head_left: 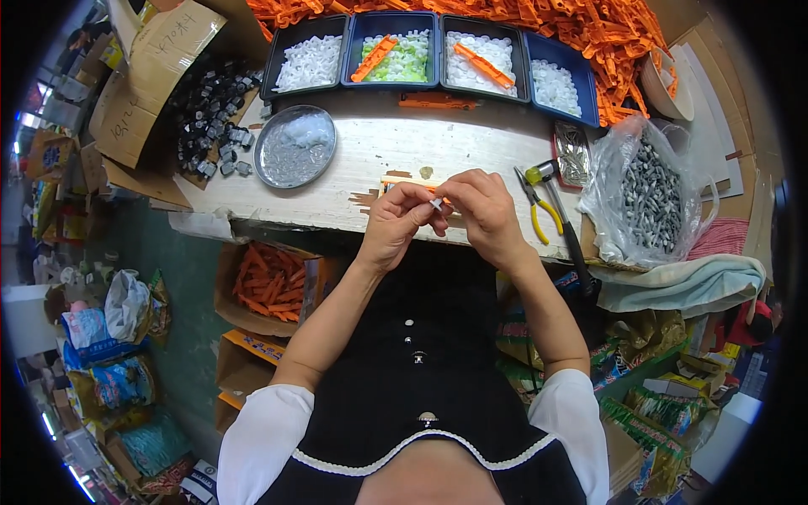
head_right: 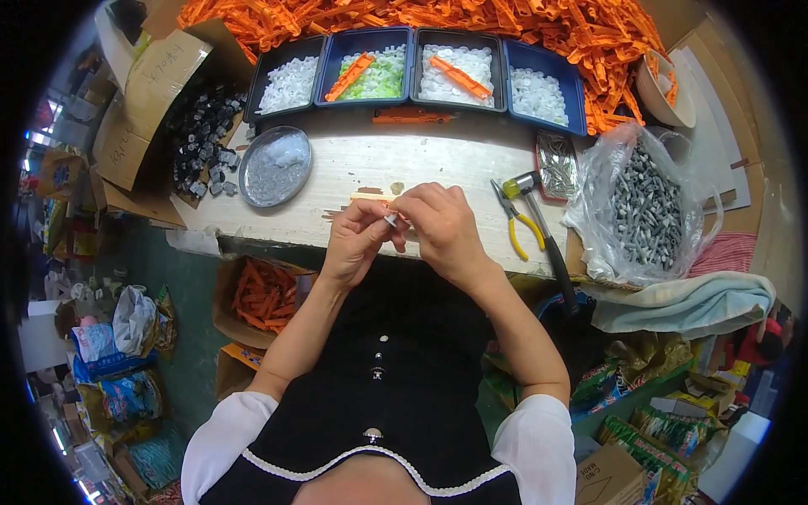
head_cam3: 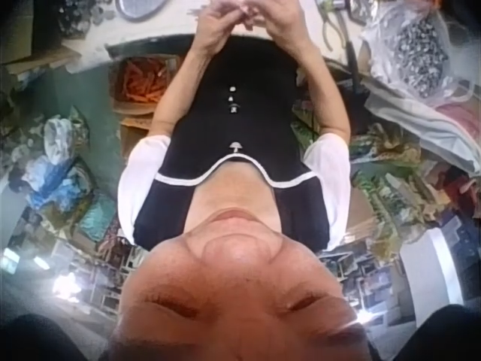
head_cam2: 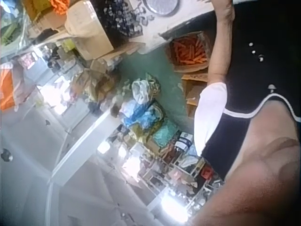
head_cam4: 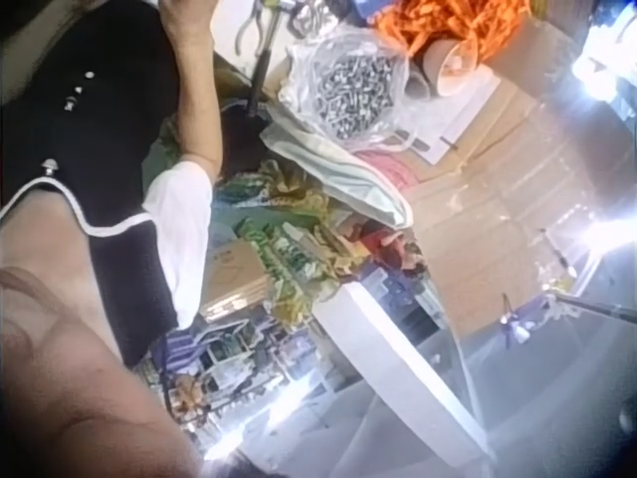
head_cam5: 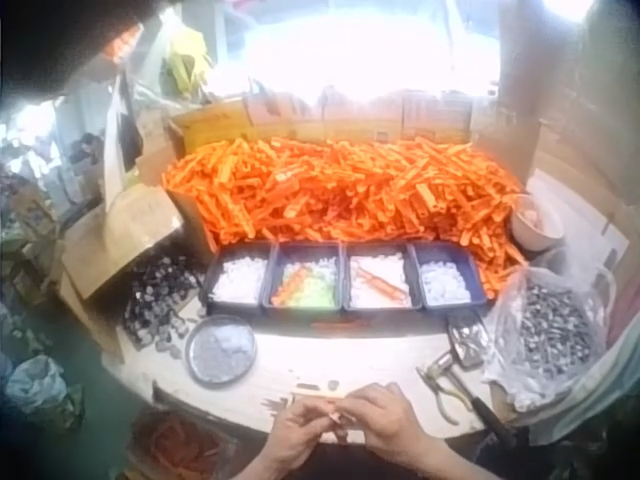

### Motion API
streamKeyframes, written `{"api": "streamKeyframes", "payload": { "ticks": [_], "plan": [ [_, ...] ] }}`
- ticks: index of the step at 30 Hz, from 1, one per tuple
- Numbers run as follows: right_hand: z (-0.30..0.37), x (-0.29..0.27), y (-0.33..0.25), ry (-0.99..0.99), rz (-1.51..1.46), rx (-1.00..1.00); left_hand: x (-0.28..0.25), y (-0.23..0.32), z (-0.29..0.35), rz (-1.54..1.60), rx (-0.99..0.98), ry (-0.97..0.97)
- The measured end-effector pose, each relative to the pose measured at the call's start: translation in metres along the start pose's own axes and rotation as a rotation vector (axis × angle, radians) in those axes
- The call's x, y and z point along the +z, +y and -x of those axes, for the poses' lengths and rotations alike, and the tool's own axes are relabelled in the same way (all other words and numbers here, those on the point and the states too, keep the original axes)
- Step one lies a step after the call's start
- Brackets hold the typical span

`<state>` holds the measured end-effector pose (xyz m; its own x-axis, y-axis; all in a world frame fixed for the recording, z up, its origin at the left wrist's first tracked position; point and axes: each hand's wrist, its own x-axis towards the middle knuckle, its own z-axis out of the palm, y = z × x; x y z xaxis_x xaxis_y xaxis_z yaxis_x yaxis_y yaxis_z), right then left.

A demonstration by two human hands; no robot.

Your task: Assembling small plastic components for toys using a jig and a small hammer at a workbench.

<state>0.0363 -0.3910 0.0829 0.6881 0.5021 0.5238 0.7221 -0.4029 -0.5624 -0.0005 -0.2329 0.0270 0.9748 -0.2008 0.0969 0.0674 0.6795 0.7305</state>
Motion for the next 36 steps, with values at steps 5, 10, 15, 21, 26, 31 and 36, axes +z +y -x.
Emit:
{"api": "streamKeyframes", "payload": {
  "ticks": [5,10,15,21,26,31,36],
  "plan": [
    [0.008,0.002,-0.001,0.113,0.069,-0.006,0.005,-0.002,0.001,-0.095,0.088,0.090],
    [0.009,0.013,-0.002,0.118,0.122,-0.035,0.003,-0.009,0.003,-0.243,0.150,0.189],
    [0.009,0.017,0.002,0.128,0.158,-0.058,0.002,0.000,0.001,-0.480,0.175,0.210],
    [0.012,0.017,0.025,-0.110,0.322,-0.064,-0.019,0.025,-0.008,-1.339,0.414,0.161],
    [0.004,0.025,0.032,-0.228,0.422,-0.111,-0.028,0.015,-0.013,-1.483,0.429,0.074],
    [-0.007,0.026,0.035,-0.363,0.453,-0.143,-0.028,0.010,-0.017,-1.498,0.395,0.039],
    [-0.020,0.024,0.030,-0.478,0.408,-0.153,-0.030,0.006,-0.017,-1.463,0.390,0.040]
  ]
}}
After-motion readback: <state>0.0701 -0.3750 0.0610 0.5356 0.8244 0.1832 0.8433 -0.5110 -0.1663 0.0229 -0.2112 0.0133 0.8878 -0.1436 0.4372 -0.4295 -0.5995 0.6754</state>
